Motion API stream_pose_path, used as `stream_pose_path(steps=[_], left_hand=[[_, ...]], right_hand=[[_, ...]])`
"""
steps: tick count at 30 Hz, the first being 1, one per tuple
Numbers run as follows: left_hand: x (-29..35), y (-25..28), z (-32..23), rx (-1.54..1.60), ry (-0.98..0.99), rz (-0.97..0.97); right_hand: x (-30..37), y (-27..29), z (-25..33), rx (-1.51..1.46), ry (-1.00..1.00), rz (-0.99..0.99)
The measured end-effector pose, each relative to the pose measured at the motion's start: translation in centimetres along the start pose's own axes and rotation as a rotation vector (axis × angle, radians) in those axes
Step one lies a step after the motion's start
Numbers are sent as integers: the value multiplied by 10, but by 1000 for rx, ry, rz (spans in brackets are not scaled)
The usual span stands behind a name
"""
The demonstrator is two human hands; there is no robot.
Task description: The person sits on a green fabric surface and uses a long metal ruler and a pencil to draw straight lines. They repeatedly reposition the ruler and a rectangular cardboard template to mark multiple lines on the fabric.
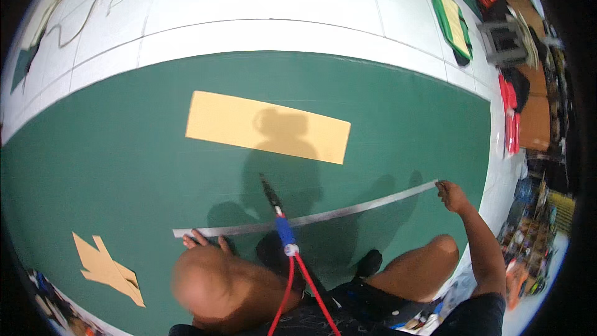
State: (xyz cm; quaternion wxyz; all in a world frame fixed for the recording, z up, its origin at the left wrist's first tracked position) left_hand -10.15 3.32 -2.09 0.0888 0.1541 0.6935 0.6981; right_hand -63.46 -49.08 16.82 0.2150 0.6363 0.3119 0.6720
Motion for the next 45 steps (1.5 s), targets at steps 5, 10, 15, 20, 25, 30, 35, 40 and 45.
stream_pose_path(steps=[5, 10, 15, 20, 25, 30, 35, 40, 45], left_hand=[[-4, -22, 22, -35, -69, -54], [-10, -29, 43, 117, -86, -25], [12, 2, 33, 163, -94, 14], [89, 18, 47, 218, -73, 128], [166, 30, 129, 46, 155, 345], [209, 92, 146, -1, 293, 461], [216, 157, 143, -19, 359, 495], [184, 163, 120, -22, 326, 538], [106, 103, 93, -22, 10, 559]], right_hand=[[-34, -106, -48, 257, 124, 96], [-34, -113, -110, 105, 146, 39], [-23, -124, -180, 96, 154, 70], [-35, -124, -188, 5, 319, -254], [-46, -112, -142, -128, 562, -511], [-55, -126, -105, -156, 617, -594], [-62, -136, -96, -213, 668, -635], [-53, -130, -97, -120, 645, -639], [-28, -130, -118, 20, 558, -489]])
Point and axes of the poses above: each hand's wrist, its own x-axis away from the middle knuckle, its own y-axis out of the back of the hand, z = x × y, the point moved 6 cm from there along -x, towards the middle knuckle, and after that the axes turned 2 degrees about y, right-handed, at the moved point
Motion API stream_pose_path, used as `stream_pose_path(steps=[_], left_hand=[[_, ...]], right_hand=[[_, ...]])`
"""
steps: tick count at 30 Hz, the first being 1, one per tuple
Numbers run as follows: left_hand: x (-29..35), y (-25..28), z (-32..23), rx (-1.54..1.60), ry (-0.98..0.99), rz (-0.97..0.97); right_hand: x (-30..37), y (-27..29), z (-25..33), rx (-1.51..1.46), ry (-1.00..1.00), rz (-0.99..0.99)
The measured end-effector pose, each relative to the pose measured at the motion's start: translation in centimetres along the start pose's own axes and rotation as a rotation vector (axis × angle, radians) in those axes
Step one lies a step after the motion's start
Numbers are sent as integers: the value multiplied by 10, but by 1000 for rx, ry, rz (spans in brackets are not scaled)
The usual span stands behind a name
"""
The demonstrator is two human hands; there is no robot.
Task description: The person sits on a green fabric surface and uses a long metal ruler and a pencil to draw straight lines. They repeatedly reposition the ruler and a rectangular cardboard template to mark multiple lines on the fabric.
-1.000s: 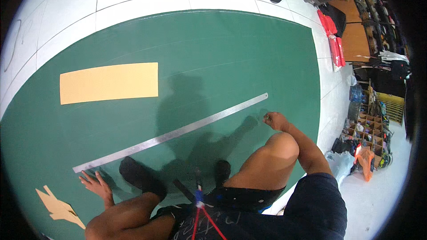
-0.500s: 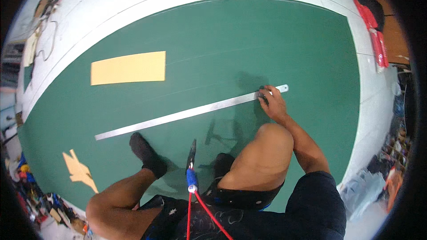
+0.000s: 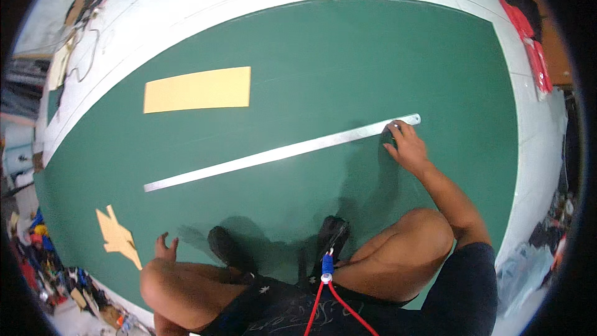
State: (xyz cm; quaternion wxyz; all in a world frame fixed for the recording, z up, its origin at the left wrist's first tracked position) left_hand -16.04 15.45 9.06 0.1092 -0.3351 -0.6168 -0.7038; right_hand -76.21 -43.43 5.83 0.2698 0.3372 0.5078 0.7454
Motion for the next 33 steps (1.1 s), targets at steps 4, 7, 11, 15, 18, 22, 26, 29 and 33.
stream_pose_path(steps=[4, 7, 11, 15, 18, 22, 26, 29, 33], left_hand=[[-84, -6, -12, -80, -249, -79], [-122, -5, -34, -9, -325, -215], [-156, -5, -36, 46, -320, -281], [-170, -29, -57, 135, -296, -206], [-170, -28, -51, 208, -353, -319], [-163, -23, -61, 203, -411, -344], [-164, -18, -66, 204, -379, -341], [-166, -15, -63, 221, -376, -385], [-169, -10, -60, 222, -370, -438]], right_hand=[[18, -12, 5, 64, -85, 94], [22, -22, 20, 104, -150, 104], [28, -46, 24, 82, -261, 25], [39, -48, 30, 82, -401, 102], [42, -43, 40, 29, -416, 59], [24, -41, 59, 36, -353, -14], [20, -51, 65, 72, -354, 17], [27, -54, 66, 45, -362, 16], [49, -63, 74, 14, -366, 0]])
Point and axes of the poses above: each hand's wrist, its own x-axis away from the middle knuckle, its own y-axis out of the back of the hand, z = x × y, the point moved 6 cm from there along -x, towards the middle knuckle, and after that the axes turned 2 degrees about y, right-handed, at the moved point
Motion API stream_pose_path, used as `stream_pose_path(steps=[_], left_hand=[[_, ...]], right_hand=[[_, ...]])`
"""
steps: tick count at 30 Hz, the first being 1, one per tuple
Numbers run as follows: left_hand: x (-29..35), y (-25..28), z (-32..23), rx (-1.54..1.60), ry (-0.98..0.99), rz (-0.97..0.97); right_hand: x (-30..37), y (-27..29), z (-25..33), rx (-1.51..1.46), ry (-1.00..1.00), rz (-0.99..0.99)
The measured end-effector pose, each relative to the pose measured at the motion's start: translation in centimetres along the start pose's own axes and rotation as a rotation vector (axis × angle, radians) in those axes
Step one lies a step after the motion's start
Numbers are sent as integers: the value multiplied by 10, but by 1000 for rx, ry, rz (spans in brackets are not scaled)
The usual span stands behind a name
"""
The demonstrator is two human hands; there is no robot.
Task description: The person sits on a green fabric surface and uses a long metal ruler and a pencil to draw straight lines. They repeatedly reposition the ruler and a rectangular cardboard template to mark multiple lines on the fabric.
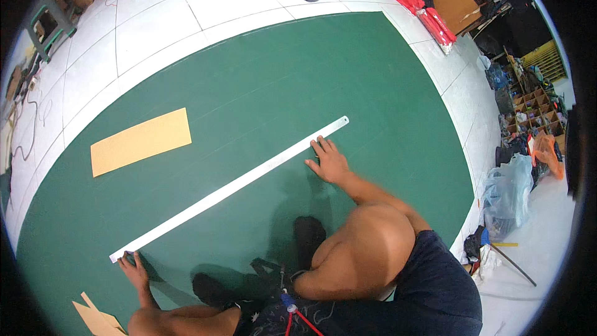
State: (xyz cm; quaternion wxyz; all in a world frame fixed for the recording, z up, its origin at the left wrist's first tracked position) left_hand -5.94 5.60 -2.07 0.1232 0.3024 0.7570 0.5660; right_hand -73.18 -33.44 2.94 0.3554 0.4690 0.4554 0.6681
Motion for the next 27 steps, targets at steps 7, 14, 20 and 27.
stream_pose_path(steps=[7, 14, 20, 27], left_hand=[[-1, 0, -5, 95, 78, -39], [-17, -1, 19, -114, 190, -52], [-2, -9, 16, -105, 224, -74], [1, -9, 17, -123, 205, -83]], right_hand=[[24, -9, -20, -44, -111, -128], [18, -11, -25, 6, -108, -75], [14, -15, -33, 25, -108, -73], [3, -25, -42, -56, 78, -248]])
Point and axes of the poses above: each hand's wrist, its own x-axis away from the middle knuckle, its own y-axis out of the back of the hand, z = x × y, the point moved 6 cm from there along -x, towards the middle knuckle, and after that the axes turned 2 degrees about y, right-handed, at the moved point
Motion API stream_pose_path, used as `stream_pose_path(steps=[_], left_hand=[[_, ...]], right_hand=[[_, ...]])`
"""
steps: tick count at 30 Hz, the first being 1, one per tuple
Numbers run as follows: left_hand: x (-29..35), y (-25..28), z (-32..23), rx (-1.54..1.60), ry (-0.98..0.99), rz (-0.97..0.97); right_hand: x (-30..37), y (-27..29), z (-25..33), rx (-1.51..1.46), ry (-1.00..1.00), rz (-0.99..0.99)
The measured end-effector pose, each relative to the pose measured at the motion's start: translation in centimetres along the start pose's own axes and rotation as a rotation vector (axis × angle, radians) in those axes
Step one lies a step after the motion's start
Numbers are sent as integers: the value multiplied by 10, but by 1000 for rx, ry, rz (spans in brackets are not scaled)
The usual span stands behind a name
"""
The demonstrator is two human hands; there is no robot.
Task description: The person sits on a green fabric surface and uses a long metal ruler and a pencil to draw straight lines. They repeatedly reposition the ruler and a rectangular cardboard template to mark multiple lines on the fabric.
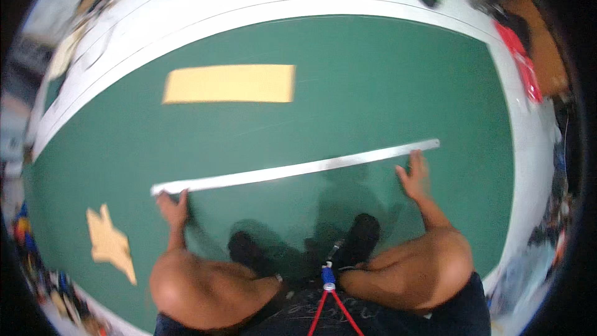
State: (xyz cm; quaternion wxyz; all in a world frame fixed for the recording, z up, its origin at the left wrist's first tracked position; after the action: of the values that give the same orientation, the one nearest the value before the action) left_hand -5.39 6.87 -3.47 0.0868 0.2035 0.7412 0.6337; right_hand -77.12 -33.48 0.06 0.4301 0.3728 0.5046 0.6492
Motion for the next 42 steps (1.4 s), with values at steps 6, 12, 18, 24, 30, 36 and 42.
stream_pose_path(steps=[6, 12, 18, 24, 30, 36, 42], left_hand=[[16, 24, -9, 83, 54, 25], [28, 35, -6, 103, 109, -30], [28, 30, -19, 116, 75, -76], [32, 39, -18, 91, 69, -129], [32, 28, -18, 149, 63, -180], [34, 30, -20, 198, 86, -166], [35, 35, -18, 179, 80, -153]], right_hand=[[10, -1, -2, -19, -5, 79], [5, 7, 3, 9, 5, 143], [-3, 21, -6, 104, 32, 177], [-91, 72, 59, 404, 196, 460], [-215, 49, 302, 335, 577, 454], [-264, -56, 564, 118, 704, 346], [-287, -103, 697, 60, 717, 147]])
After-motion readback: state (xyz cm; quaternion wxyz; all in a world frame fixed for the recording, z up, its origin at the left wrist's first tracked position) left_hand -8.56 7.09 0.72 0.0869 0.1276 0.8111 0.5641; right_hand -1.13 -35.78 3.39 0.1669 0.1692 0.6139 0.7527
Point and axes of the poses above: each hand's wrist, its own x-axis away from the middle knuckle, its own y-axis out of the back of the hand, z = x × y, the point moved 6 cm from there along -x, towards the middle knuckle, and after that the axes turned 2 degrees about y, right-handed, at the moved point
